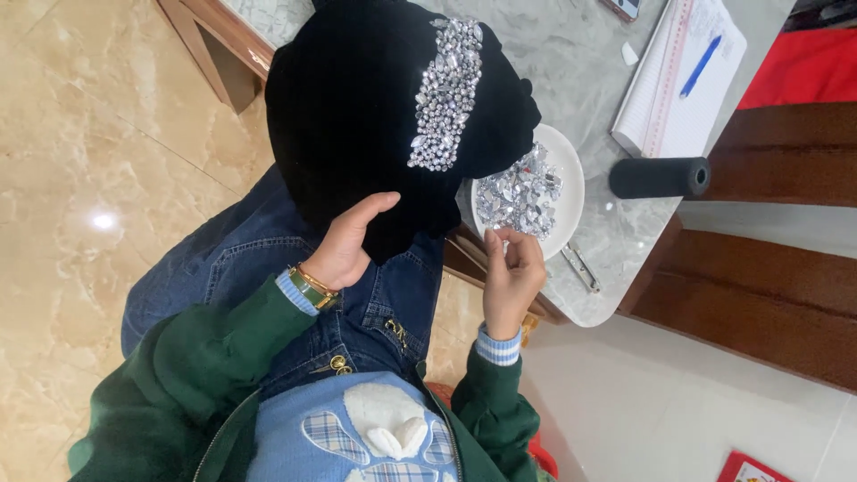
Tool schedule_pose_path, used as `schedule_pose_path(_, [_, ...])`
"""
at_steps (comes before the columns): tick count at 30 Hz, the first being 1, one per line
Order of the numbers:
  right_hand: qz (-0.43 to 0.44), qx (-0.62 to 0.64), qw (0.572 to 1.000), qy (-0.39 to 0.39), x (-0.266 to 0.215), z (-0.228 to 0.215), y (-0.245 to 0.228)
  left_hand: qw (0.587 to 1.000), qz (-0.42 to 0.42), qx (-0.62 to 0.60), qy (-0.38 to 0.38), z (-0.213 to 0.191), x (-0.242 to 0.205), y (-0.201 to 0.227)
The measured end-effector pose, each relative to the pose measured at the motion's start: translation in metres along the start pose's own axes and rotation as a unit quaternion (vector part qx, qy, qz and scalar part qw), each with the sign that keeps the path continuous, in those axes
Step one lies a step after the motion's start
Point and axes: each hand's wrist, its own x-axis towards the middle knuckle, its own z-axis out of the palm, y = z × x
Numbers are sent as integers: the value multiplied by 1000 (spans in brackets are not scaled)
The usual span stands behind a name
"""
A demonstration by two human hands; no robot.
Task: Attaching individual silver sequins to a black velvet garment by hand using a needle and thread.
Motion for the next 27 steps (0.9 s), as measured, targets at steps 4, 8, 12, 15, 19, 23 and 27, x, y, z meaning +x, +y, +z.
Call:
schedule_pose_path(4, [-79,38,996,21,-4,30,-29,999,-2,45,-9,-11,6,-6])
schedule_pose_path(8, [-138,44,989,17,-2,51,-55,996,-4,90,23,14,-18,8])
schedule_pose_path(12, [-149,20,987,51,1,47,-43,995,-7,98,36,9,-10,7])
schedule_pose_path(15, [-119,-33,989,82,6,27,-13,994,-8,100,46,15,-7,8])
schedule_pose_path(19, [-68,-101,989,82,11,-2,8,996,-26,69,56,34,-19,23])
schedule_pose_path(23, [-41,-121,990,56,7,-11,20,997,-15,39,62,7,11,10])
schedule_pose_path(27, [-8,-125,992,22,7,-12,13,997,-23,-34,60,32,-5,23])
